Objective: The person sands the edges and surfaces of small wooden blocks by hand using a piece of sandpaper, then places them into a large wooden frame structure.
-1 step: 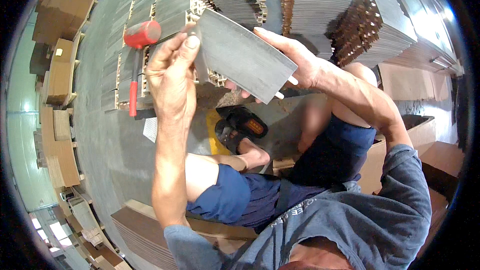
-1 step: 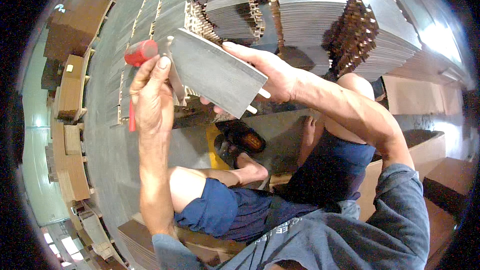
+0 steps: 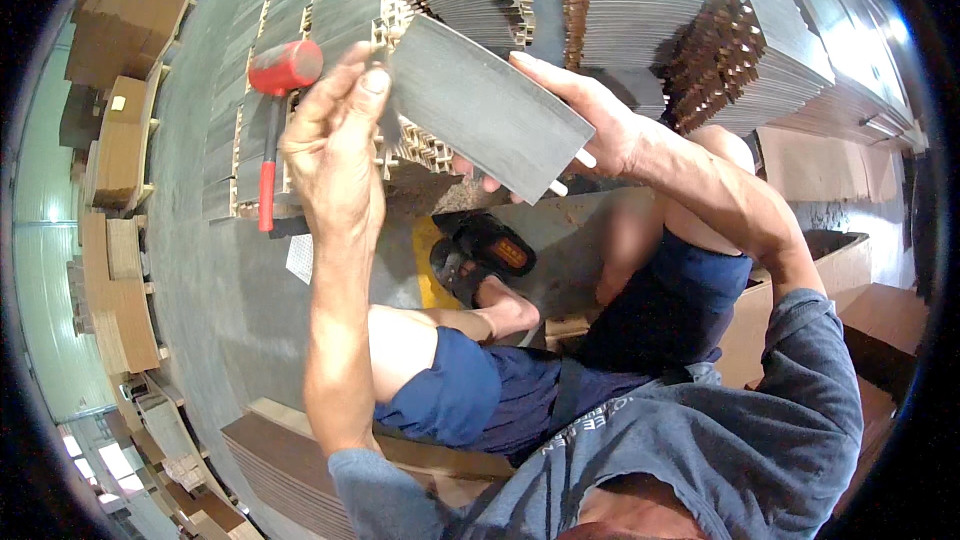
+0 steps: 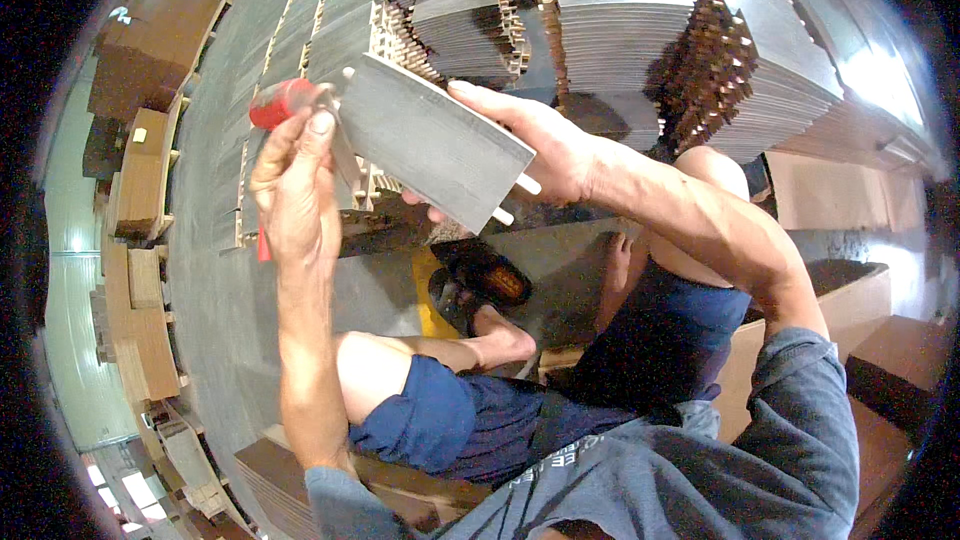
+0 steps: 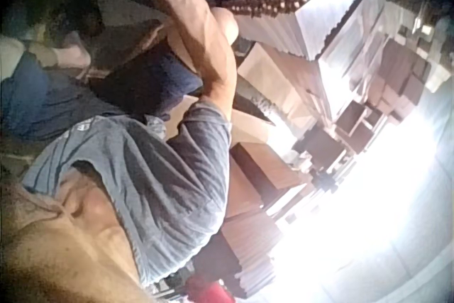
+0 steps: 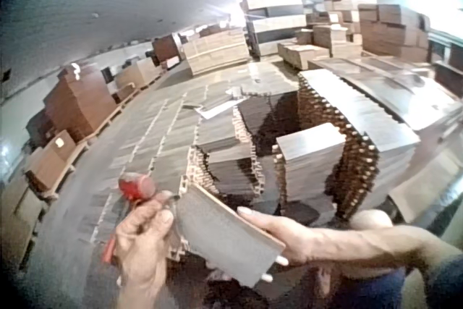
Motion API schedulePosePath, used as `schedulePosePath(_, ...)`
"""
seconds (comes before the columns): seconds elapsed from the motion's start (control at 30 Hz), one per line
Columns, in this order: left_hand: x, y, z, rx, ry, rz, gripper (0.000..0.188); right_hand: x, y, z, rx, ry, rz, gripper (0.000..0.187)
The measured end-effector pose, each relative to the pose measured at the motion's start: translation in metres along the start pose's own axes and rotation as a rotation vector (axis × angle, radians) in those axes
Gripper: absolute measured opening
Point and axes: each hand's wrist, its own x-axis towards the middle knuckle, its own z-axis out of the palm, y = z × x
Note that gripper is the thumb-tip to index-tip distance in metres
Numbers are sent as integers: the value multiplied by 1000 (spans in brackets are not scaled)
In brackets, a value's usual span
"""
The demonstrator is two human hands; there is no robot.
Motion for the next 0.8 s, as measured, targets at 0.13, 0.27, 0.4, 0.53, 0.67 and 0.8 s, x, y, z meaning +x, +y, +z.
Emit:
schedulePosePath(0.13,5,2,-17,468,109,254,15,1,-1,-2,-118,128,2,70)
schedulePosePath(0.27,4,1,-17,712,27,377,13,1,3,7,-113,185,3,69)
schedulePosePath(0.4,2,2,-10,837,-82,529,13,6,8,14,-160,171,4,69)
schedulePosePath(0.53,-2,-1,5,903,-155,535,13,8,11,7,-242,183,-3,70)
schedulePosePath(0.67,-18,1,23,926,-266,497,14,7,11,9,-228,225,-29,66)
schedulePosePath(0.8,-23,-7,28,871,-389,617,13,3,10,10,-316,318,-57,65)
